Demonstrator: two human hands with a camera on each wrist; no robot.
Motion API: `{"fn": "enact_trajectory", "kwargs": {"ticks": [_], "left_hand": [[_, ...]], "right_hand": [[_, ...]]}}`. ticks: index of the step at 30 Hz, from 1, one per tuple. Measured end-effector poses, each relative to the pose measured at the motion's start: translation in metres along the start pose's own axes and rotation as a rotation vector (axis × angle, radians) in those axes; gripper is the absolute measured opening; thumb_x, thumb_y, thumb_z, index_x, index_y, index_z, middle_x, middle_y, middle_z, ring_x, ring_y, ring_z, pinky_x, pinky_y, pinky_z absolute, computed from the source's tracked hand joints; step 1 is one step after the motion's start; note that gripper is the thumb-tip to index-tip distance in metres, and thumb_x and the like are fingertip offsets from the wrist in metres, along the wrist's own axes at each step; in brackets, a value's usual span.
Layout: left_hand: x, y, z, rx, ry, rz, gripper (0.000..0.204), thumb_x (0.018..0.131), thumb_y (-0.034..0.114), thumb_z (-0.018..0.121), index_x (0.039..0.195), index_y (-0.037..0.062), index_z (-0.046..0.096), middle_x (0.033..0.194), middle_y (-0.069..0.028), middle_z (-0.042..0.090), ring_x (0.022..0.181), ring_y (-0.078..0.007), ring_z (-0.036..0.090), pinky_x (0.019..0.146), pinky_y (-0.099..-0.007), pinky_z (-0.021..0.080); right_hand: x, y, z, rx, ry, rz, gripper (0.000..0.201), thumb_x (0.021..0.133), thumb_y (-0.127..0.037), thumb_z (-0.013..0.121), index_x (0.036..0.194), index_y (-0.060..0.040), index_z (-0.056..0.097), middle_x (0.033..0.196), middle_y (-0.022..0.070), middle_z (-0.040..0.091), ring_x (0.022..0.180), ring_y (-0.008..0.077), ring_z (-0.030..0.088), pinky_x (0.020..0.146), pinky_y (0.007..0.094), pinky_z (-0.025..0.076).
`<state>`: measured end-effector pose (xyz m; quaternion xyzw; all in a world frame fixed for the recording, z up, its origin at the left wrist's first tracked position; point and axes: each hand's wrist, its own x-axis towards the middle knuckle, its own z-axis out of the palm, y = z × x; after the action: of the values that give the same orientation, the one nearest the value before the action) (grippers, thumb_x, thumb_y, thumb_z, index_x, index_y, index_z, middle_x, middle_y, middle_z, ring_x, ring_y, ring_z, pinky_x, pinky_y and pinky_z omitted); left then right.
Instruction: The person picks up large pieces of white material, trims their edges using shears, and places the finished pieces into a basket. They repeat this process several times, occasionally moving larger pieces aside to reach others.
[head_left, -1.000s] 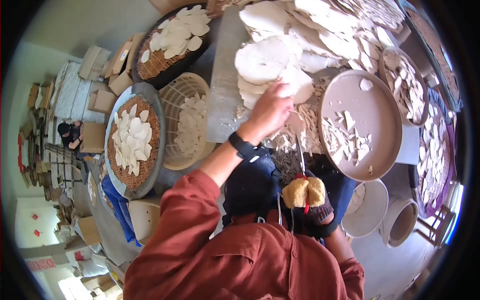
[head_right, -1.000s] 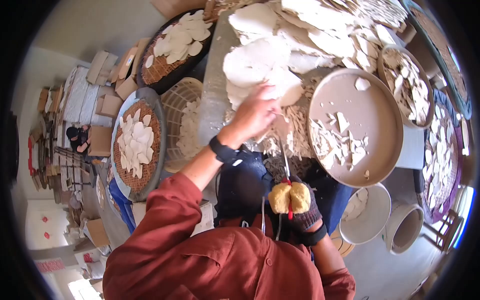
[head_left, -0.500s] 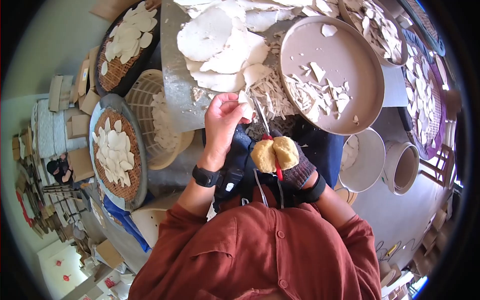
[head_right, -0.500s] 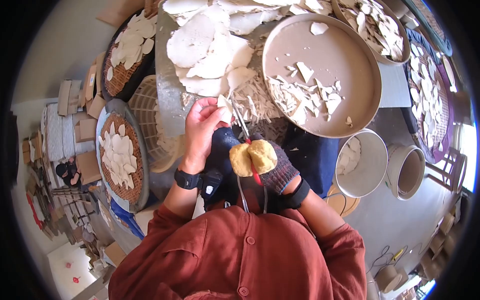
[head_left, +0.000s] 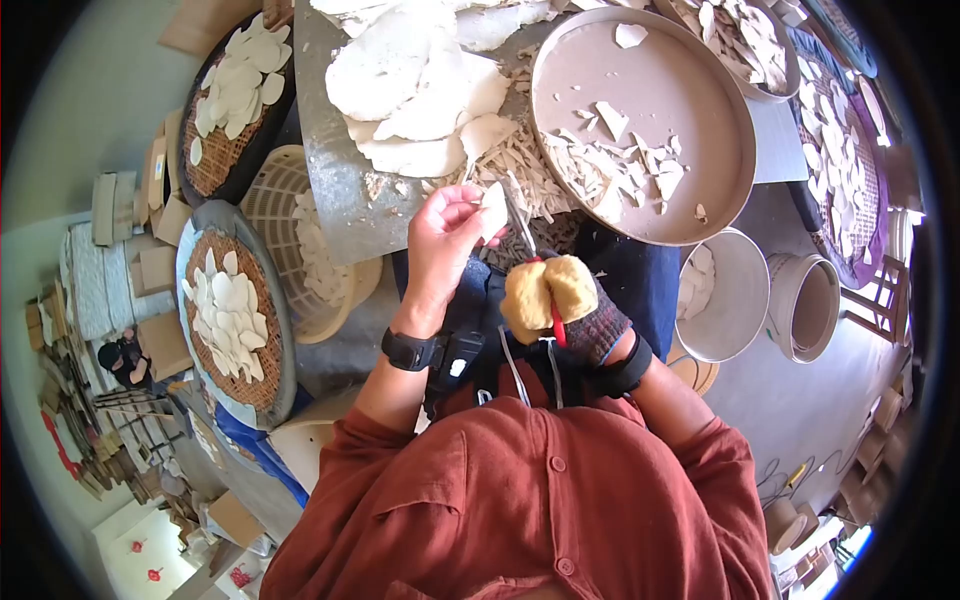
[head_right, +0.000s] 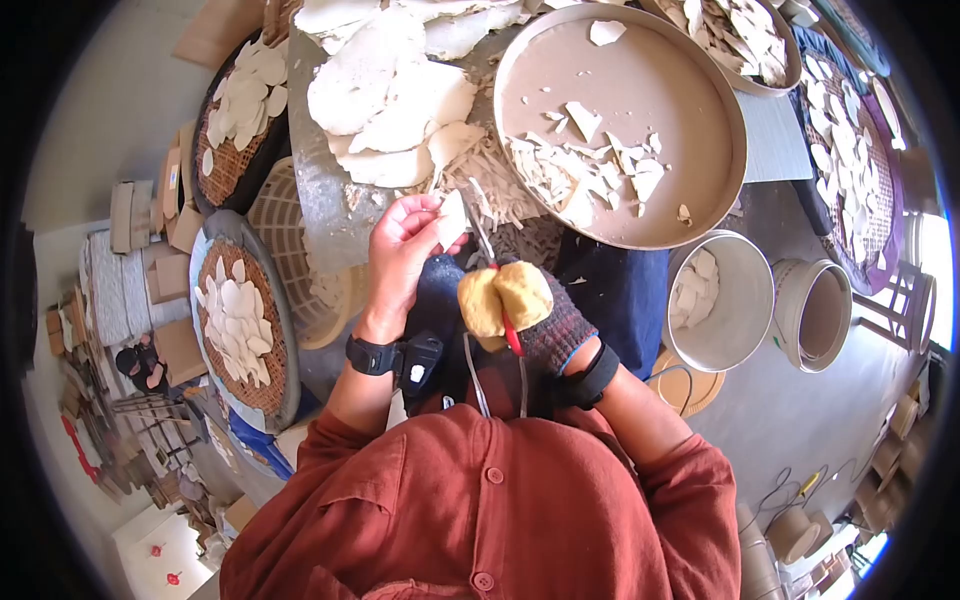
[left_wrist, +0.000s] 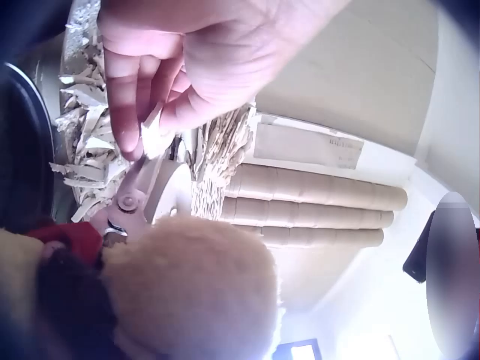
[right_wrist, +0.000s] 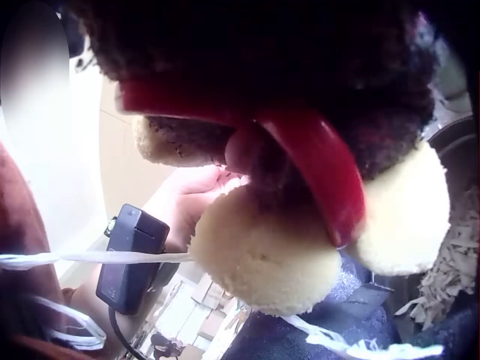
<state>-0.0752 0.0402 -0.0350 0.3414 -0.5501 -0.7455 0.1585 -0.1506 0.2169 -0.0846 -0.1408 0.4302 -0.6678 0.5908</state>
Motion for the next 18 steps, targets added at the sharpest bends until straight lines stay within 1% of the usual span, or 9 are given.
{"fn": "enact_trajectory", "kwargs": {"ticks": [3, 7, 9, 10, 11, 13, 14, 15, 18], "left_hand": [[-0.005, 0.005, 0.006, 0.049, -0.034, 0.026, 0.024, 0.084, 0.006, 0.062, 0.106, -0.0020, 0.057, 0.085, -0.0101, 0.065, 0.071, -0.0150, 0.063, 0.066, -0.0248, 0.052], [0.000, 0.002, 0.008, 0.028, 0.070, 0.167, 0.027, 0.084, 0.002, 0.060, 0.108, 0.0001, 0.048, 0.088, -0.0113, 0.063, 0.071, -0.0162, 0.063, 0.065, -0.0262, 0.052], [0.003, -0.004, 0.016, -0.095, 0.181, 0.298, 0.031, 0.084, 0.000, 0.059, 0.112, 0.0012, 0.044, 0.088, -0.0121, 0.063, 0.072, -0.0171, 0.063, 0.065, -0.0270, 0.053], [0.005, -0.007, 0.015, -0.109, 0.179, 0.316, 0.037, 0.083, -0.002, 0.059, 0.115, 0.0025, 0.040, 0.089, -0.0134, 0.063, 0.072, -0.0178, 0.063, 0.065, -0.0282, 0.053], [0.004, -0.009, 0.016, -0.128, 0.191, 0.312, 0.033, 0.084, -0.001, 0.058, 0.114, 0.0016, 0.043, 0.089, -0.0128, 0.063, 0.073, -0.0180, 0.064, 0.066, -0.0282, 0.053], [0.004, -0.011, 0.015, -0.180, 0.179, 0.238, 0.029, 0.086, 0.001, 0.057, 0.113, 0.0007, 0.048, 0.089, -0.0115, 0.064, 0.073, -0.0174, 0.064, 0.066, -0.0272, 0.053], [0.003, -0.009, 0.017, -0.156, 0.194, 0.230, 0.028, 0.087, 0.002, 0.057, 0.114, 0.0004, 0.052, 0.088, -0.0099, 0.064, 0.073, -0.0163, 0.064, 0.066, -0.0265, 0.053], [0.005, -0.009, 0.014, -0.120, 0.193, 0.200, 0.031, 0.086, 0.002, 0.057, 0.117, 0.0005, 0.053, 0.087, -0.0090, 0.064, 0.072, -0.0154, 0.064, 0.065, -0.0260, 0.053], [0.012, -0.007, 0.003, -0.133, 0.144, 0.124, 0.032, 0.086, 0.002, 0.058, 0.117, 0.0007, 0.053, 0.084, -0.0082, 0.064, 0.069, -0.0152, 0.064, 0.063, -0.0262, 0.054]], "right_hand": [[0.005, 0.001, 0.006, 0.183, 0.033, 0.001, 0.028, 0.080, -0.013, 0.066, 0.105, -0.0032, 0.057, 0.100, 0.0091, 0.064, 0.091, 0.0174, 0.063, 0.079, 0.0291, 0.049], [0.008, 0.005, -0.002, -0.021, -0.024, -0.094, 0.024, 0.087, -0.011, 0.057, 0.108, 0.0005, 0.056, 0.103, 0.0098, 0.063, 0.094, 0.0167, 0.062, 0.082, 0.0292, 0.049], [0.009, 0.001, 0.005, 0.358, -0.092, -0.014, 0.024, 0.089, -0.011, 0.055, 0.109, 0.0015, 0.055, 0.104, 0.0102, 0.063, 0.095, 0.0172, 0.062, 0.083, 0.0292, 0.049], [0.012, -0.001, 0.009, 0.345, -0.146, -0.021, 0.025, 0.089, -0.012, 0.056, 0.110, 0.0021, 0.055, 0.106, 0.0108, 0.063, 0.097, 0.0177, 0.062, 0.085, 0.0289, 0.049], [0.014, 0.004, 0.006, 0.366, -0.097, 0.109, 0.022, 0.088, -0.012, 0.057, 0.105, 0.0008, 0.057, 0.103, 0.0100, 0.064, 0.095, 0.0168, 0.062, 0.083, 0.0289, 0.049], [0.011, 0.006, 0.002, 0.031, -0.010, -0.017, 0.020, 0.084, -0.016, 0.061, 0.098, -0.0027, 0.059, 0.098, 0.0095, 0.064, 0.089, 0.0206, 0.063, 0.078, 0.0309, 0.050], [0.011, 0.005, -0.001, -0.534, -0.098, -0.253, 0.018, 0.085, -0.013, 0.059, 0.099, -0.0010, 0.059, 0.097, 0.0098, 0.064, 0.092, 0.0204, 0.063, 0.080, 0.0316, 0.050], [0.011, 0.002, -0.004, -1.074, -0.051, -0.540, 0.017, 0.086, -0.010, 0.058, 0.099, 0.0006, 0.060, 0.096, 0.0101, 0.064, 0.094, 0.0202, 0.062, 0.082, 0.0323, 0.050], [0.006, 0.006, 0.003, -0.462, 0.004, -0.143, 0.021, 0.082, -0.011, 0.064, 0.101, -0.0028, 0.059, 0.097, 0.0084, 0.064, 0.093, 0.0173, 0.062, 0.083, 0.0310, 0.050]]}}
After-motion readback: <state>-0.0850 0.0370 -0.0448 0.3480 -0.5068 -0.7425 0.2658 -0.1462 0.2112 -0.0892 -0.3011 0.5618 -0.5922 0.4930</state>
